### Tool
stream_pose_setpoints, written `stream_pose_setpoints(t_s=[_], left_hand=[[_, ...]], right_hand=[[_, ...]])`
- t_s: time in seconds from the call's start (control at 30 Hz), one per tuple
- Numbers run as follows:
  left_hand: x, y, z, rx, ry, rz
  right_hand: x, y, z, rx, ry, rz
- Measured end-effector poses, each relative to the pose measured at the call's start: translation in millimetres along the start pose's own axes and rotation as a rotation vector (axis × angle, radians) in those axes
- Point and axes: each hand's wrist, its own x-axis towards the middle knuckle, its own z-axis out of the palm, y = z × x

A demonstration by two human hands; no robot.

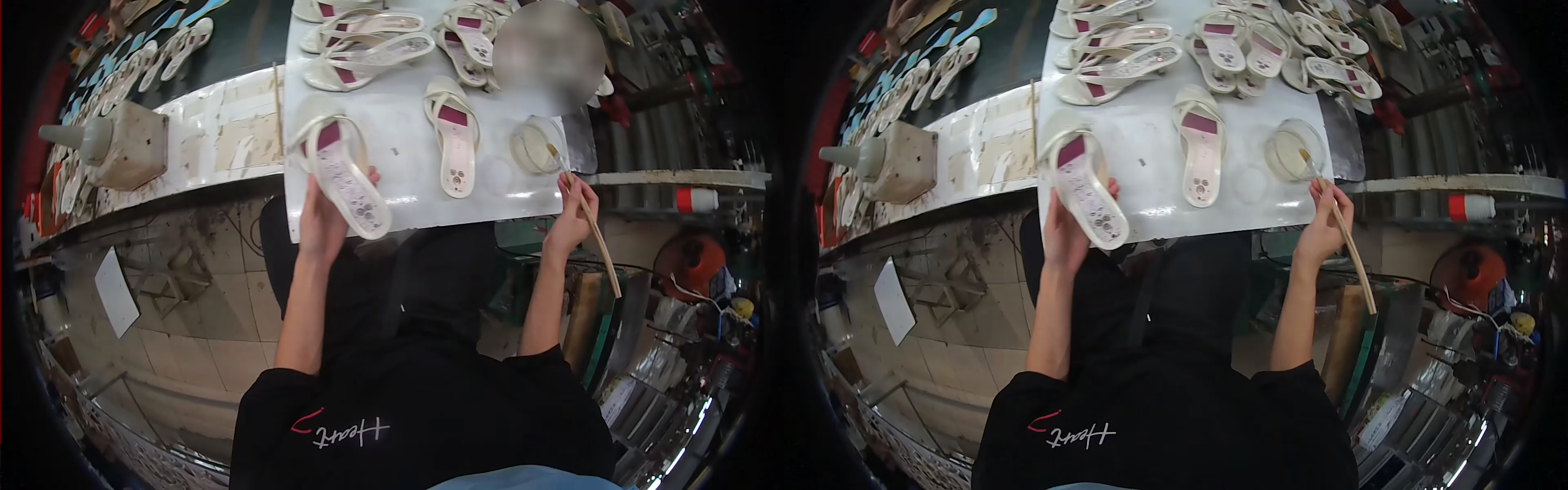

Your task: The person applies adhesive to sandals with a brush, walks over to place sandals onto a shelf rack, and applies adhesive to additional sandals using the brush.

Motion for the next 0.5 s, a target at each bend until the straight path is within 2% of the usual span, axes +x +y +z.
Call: stream_pose_setpoints(t_s=[0.07,0.17,0.23,0.3,0.33,0.4,0.5], left_hand=[[-3.1,5.6,6.3,-0.005,0.018,0.026],[-6.7,18.8,22.7,-0.016,0.007,0.051],[-12.0,23.2,31.0,-0.086,-0.011,0.081],[-10.1,23.9,35.5,-0.112,0.028,0.070],[-9.3,24.4,36.1,-0.096,-0.002,0.061],[-10.0,27.1,38.6,0.000,-0.010,0.084],[-14.0,28.3,53.6,0.177,0.123,0.172]], right_hand=[[0.5,3.8,-0.8,-0.071,-0.078,-0.040],[-1.4,2.3,0.7,-0.017,-0.041,0.027],[-2.0,1.7,-0.6,-0.061,-0.060,-0.033],[-0.2,17.8,-1.8,0.033,-0.061,0.118],[1.3,25.8,-5.1,0.079,-0.013,0.168],[2.7,28.8,-10.2,0.082,0.041,0.086],[0.5,7.2,-12.4,0.202,0.032,0.026]])
